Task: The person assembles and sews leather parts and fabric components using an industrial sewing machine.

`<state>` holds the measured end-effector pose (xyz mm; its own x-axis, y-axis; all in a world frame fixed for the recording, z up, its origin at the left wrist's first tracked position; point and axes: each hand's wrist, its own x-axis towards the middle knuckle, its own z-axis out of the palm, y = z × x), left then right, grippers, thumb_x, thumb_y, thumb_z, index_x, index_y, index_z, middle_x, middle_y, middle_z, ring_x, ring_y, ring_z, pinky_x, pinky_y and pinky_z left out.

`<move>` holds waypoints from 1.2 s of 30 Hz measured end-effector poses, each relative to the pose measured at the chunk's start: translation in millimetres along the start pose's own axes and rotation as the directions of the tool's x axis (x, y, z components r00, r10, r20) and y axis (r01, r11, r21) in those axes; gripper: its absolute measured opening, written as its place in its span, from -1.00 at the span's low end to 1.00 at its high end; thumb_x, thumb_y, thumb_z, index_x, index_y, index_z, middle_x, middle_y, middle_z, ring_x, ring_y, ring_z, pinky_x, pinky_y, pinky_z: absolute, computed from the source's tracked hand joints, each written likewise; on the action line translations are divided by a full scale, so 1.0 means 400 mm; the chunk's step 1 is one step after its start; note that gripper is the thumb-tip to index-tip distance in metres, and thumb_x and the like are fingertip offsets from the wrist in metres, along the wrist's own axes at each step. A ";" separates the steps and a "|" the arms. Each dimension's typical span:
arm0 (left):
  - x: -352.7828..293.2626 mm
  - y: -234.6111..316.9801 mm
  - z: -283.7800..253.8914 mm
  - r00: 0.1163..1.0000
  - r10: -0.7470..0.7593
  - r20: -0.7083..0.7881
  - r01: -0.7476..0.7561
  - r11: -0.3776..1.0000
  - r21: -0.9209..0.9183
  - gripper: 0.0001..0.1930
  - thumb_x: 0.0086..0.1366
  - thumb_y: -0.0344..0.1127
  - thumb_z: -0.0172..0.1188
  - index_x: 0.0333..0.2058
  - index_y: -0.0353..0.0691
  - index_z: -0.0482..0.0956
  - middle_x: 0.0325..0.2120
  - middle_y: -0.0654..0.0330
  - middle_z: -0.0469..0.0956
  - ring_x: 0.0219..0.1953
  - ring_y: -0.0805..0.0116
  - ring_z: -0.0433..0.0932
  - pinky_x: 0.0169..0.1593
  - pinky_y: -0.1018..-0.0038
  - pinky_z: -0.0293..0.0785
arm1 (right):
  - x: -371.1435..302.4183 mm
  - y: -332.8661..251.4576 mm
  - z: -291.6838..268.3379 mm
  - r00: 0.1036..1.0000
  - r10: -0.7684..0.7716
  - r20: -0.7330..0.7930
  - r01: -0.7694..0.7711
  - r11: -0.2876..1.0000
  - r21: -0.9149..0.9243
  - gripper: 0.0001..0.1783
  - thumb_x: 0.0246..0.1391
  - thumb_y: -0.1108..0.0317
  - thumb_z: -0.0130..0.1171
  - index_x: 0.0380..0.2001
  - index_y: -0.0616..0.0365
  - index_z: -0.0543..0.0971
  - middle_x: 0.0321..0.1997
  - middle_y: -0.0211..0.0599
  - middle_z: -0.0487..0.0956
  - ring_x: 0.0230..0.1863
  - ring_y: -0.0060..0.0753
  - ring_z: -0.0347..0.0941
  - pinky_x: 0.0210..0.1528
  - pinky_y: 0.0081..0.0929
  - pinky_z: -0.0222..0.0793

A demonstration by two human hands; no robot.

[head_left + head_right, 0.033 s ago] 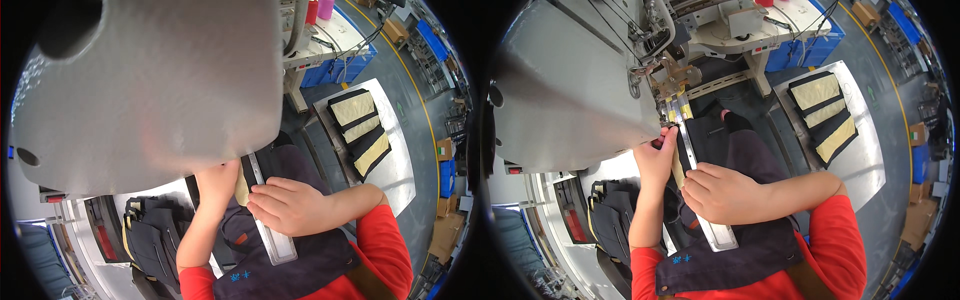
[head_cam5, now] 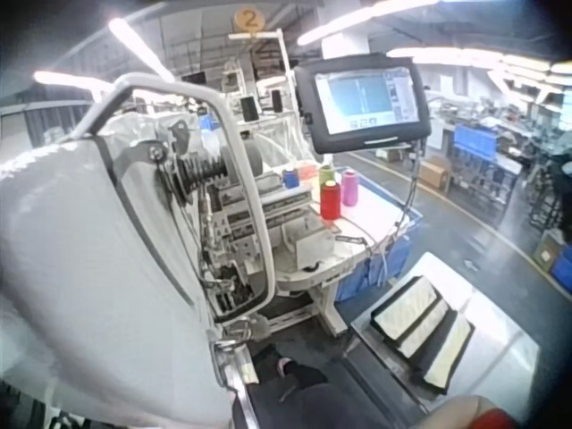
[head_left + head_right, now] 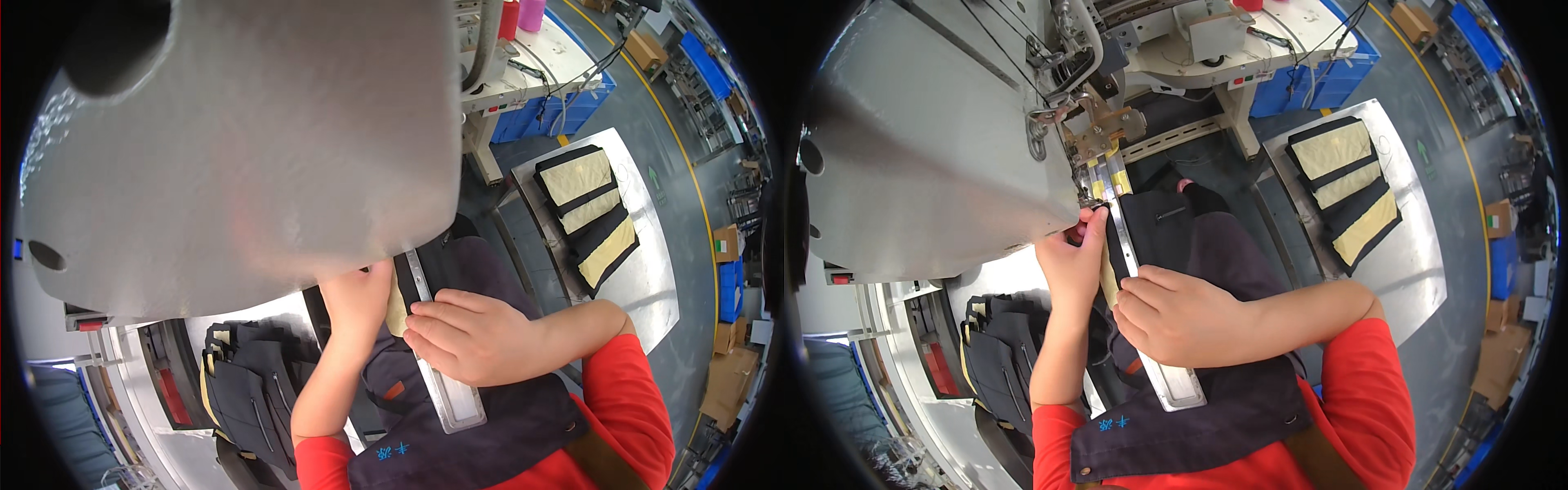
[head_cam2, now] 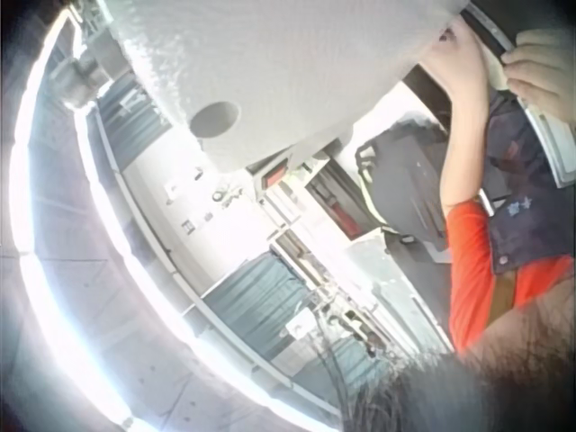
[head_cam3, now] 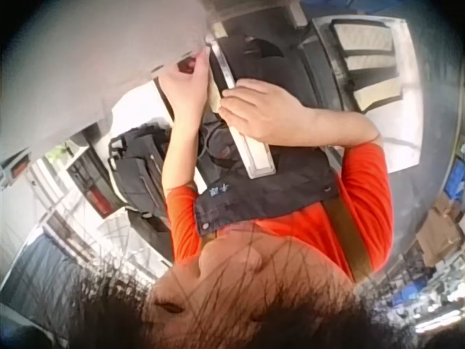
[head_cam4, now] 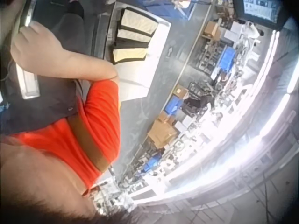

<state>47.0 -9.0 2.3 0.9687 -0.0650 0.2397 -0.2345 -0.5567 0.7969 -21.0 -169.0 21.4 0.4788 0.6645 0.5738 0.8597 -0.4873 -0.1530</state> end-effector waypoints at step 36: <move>-0.020 0.011 -0.006 0.964 0.210 -0.163 -0.206 0.978 0.037 -0.84 0.12 -0.51 0.18 -0.29 -0.33 0.49 -0.30 0.13 0.56 -0.30 0.33 0.47 -0.14 0.45 0.37 | 0.042 0.075 0.015 0.994 0.102 0.039 -0.087 0.954 -0.286 -0.70 -0.17 0.28 0.04 -0.33 0.18 0.48 -0.25 -0.25 0.43 -0.21 -0.28 0.32 0.05 -0.23 0.18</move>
<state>38.1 -9.0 5.1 0.8714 -0.0445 0.4885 -0.4263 -0.5612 0.7095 13.9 -168.8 21.6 0.5708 0.6327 0.5234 0.7278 -0.6850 0.0343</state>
